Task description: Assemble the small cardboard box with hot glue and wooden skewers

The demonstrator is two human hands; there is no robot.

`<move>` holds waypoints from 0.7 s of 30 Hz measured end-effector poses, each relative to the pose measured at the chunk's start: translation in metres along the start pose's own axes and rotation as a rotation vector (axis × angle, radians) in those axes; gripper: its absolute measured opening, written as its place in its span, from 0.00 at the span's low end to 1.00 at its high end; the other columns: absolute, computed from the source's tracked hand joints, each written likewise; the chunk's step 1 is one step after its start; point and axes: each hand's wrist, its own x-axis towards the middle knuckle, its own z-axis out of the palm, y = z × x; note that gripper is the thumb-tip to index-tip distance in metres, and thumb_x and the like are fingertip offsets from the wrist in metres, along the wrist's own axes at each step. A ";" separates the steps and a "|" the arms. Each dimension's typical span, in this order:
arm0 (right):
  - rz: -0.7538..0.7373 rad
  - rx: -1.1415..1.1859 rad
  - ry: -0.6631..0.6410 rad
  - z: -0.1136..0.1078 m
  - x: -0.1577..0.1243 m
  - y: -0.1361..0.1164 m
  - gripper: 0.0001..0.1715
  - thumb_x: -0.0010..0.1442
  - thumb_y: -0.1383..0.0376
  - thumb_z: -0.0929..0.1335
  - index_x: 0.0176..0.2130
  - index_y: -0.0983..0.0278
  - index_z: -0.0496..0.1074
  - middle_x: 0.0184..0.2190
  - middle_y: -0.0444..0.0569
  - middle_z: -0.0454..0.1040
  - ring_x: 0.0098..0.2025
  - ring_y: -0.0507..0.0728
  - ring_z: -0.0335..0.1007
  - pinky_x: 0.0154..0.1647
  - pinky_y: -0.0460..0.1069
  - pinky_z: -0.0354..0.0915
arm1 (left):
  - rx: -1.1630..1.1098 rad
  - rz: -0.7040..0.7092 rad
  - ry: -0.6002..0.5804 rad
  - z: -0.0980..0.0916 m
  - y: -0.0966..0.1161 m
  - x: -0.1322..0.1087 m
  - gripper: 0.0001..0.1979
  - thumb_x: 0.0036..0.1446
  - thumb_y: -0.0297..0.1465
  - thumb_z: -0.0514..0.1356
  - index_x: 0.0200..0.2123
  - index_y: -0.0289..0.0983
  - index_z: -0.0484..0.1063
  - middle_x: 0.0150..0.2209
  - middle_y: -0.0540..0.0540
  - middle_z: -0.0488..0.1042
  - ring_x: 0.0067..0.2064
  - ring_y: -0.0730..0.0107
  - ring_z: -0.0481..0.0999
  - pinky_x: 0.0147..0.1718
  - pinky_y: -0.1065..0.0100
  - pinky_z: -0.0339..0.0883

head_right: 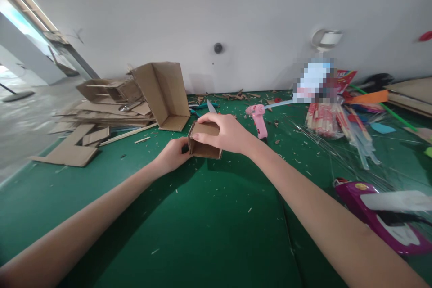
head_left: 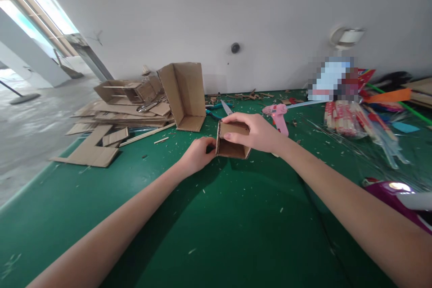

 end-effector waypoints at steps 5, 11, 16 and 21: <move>-0.036 0.066 -0.052 -0.002 0.001 0.006 0.25 0.54 0.50 0.70 0.51 0.53 0.74 0.53 0.46 0.74 0.54 0.64 0.69 0.53 0.62 0.65 | 0.006 0.032 -0.018 -0.001 -0.005 0.001 0.07 0.50 0.25 0.57 0.30 0.38 0.75 0.31 0.47 0.77 0.33 0.62 0.75 0.33 0.67 0.64; -0.131 0.069 -0.057 0.002 0.002 0.004 0.20 0.63 0.49 0.64 0.48 0.53 0.76 0.54 0.48 0.70 0.58 0.63 0.64 0.57 0.62 0.61 | -0.008 0.042 -0.022 0.000 -0.010 -0.001 0.05 0.51 0.26 0.58 0.30 0.37 0.74 0.31 0.45 0.78 0.33 0.61 0.75 0.34 0.66 0.66; -0.170 0.061 -0.119 -0.001 0.002 0.002 0.25 0.65 0.47 0.60 0.52 0.54 0.73 0.54 0.49 0.70 0.57 0.62 0.64 0.59 0.60 0.59 | -0.021 0.060 -0.015 0.000 -0.009 -0.003 0.07 0.49 0.24 0.57 0.32 0.36 0.74 0.34 0.45 0.78 0.36 0.60 0.76 0.36 0.64 0.68; -0.156 -0.064 -0.230 -0.008 -0.001 -0.003 0.33 0.57 0.51 0.69 0.59 0.59 0.66 0.59 0.54 0.65 0.59 0.64 0.62 0.55 0.59 0.63 | -0.034 0.072 -0.016 -0.001 -0.006 -0.003 0.10 0.50 0.23 0.57 0.35 0.36 0.75 0.37 0.46 0.79 0.39 0.61 0.77 0.38 0.65 0.69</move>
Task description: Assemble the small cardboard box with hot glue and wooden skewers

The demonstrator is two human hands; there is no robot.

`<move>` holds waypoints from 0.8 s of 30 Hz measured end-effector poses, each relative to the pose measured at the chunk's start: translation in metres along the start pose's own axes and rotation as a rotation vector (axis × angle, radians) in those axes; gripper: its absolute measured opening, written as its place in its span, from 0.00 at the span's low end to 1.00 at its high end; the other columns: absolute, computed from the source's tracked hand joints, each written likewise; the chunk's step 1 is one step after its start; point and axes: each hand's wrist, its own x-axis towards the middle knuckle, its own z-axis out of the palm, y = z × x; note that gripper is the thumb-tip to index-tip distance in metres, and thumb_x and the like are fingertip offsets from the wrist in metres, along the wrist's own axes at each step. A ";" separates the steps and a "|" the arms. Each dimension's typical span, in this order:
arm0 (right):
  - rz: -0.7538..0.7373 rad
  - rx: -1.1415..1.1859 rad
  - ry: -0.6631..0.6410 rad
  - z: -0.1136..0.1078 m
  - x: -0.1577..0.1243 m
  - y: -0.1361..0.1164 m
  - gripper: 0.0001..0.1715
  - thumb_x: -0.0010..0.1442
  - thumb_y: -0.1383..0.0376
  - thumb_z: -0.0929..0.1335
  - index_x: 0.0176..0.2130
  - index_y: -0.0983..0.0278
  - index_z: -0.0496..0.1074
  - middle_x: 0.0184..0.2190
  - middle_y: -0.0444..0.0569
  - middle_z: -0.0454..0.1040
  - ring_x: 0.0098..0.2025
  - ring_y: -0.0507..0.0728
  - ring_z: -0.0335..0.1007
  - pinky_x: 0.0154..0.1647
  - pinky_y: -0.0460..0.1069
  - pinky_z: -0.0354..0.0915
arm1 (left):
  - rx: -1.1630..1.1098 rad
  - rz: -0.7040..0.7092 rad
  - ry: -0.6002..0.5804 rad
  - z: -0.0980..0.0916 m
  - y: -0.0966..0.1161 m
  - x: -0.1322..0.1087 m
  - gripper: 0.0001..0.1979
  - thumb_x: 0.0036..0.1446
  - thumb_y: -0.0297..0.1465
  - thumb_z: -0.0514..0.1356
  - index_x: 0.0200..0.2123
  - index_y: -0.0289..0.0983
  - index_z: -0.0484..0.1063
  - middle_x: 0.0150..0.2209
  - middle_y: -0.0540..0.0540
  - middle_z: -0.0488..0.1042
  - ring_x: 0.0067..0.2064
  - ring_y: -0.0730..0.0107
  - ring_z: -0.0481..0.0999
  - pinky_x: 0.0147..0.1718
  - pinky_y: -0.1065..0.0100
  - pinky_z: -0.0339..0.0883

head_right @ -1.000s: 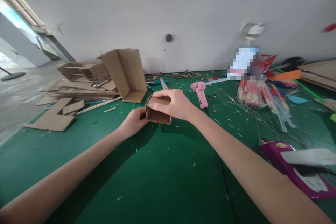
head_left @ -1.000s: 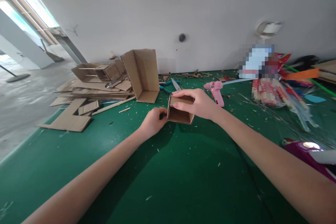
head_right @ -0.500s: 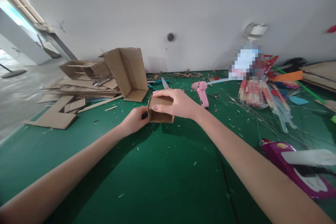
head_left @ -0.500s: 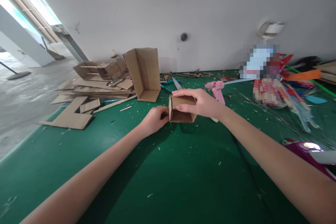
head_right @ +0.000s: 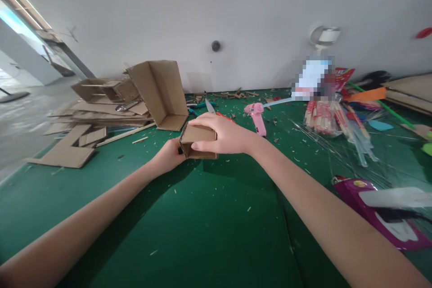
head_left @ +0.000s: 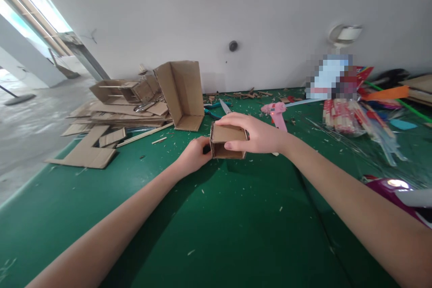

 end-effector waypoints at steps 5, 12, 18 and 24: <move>0.006 0.017 0.146 0.000 -0.001 -0.005 0.25 0.57 0.54 0.69 0.52 0.61 0.72 0.54 0.52 0.72 0.55 0.62 0.67 0.52 0.57 0.67 | 0.001 -0.020 -0.005 -0.001 -0.001 -0.001 0.07 0.51 0.24 0.58 0.33 0.35 0.75 0.35 0.46 0.79 0.38 0.61 0.77 0.37 0.65 0.70; -0.059 -0.001 0.245 -0.004 -0.003 -0.011 0.25 0.55 0.56 0.70 0.50 0.64 0.74 0.53 0.53 0.73 0.56 0.61 0.68 0.53 0.57 0.67 | -0.011 -0.009 -0.008 -0.002 0.002 -0.002 0.06 0.54 0.28 0.59 0.36 0.36 0.75 0.37 0.46 0.80 0.38 0.63 0.78 0.37 0.65 0.71; -0.116 -0.017 0.308 0.000 -0.003 -0.014 0.24 0.53 0.55 0.71 0.47 0.64 0.76 0.50 0.53 0.76 0.53 0.61 0.72 0.51 0.56 0.69 | 0.005 0.001 0.024 0.002 -0.003 -0.003 0.07 0.51 0.28 0.62 0.36 0.36 0.75 0.38 0.45 0.80 0.38 0.62 0.78 0.38 0.65 0.70; -0.163 -0.068 0.361 0.004 -0.002 -0.017 0.23 0.51 0.57 0.72 0.45 0.65 0.78 0.47 0.53 0.78 0.51 0.61 0.73 0.51 0.55 0.69 | -0.007 0.023 0.034 0.003 -0.007 -0.004 0.09 0.51 0.27 0.62 0.37 0.36 0.74 0.38 0.45 0.79 0.40 0.60 0.78 0.40 0.64 0.71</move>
